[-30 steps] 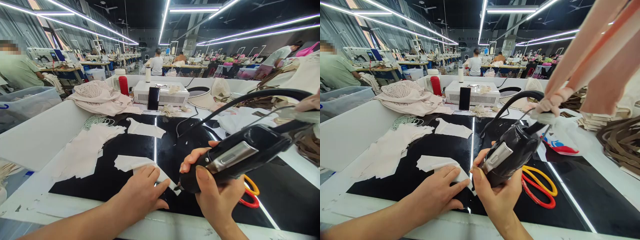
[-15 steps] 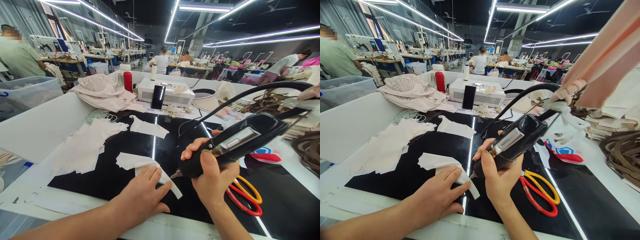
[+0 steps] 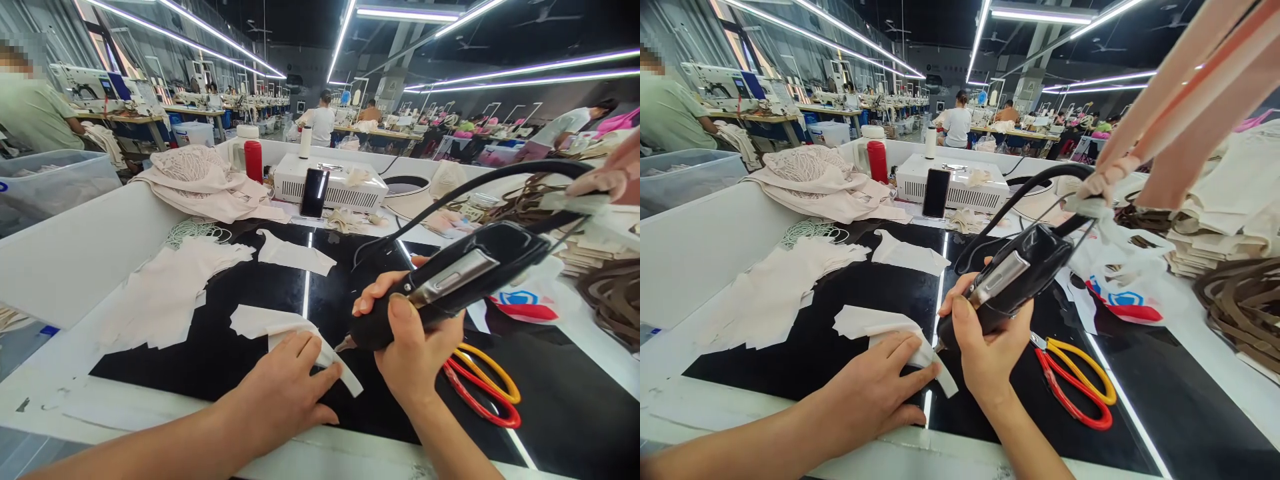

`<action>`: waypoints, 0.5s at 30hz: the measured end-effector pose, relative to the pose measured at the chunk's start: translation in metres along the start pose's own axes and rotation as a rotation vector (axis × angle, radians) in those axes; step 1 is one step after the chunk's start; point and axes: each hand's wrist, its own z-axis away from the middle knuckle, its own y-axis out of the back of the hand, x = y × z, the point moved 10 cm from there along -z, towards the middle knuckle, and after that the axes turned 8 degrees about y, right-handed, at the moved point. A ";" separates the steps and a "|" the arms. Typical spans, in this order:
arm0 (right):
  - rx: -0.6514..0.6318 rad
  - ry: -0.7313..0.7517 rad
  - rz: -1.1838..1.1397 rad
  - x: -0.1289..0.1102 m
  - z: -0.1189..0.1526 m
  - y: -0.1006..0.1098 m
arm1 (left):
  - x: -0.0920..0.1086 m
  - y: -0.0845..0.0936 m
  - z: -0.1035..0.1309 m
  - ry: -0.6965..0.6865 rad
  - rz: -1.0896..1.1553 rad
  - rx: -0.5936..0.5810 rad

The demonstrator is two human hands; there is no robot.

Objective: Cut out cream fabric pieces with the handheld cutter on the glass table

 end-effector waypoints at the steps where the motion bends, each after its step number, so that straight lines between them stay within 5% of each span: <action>1: 0.003 0.006 -0.012 0.001 -0.001 -0.001 | 0.000 0.000 0.000 0.001 0.002 0.002; 15: -0.020 0.023 -0.057 0.012 -0.006 -0.015 | 0.000 0.004 0.001 -0.035 0.022 0.027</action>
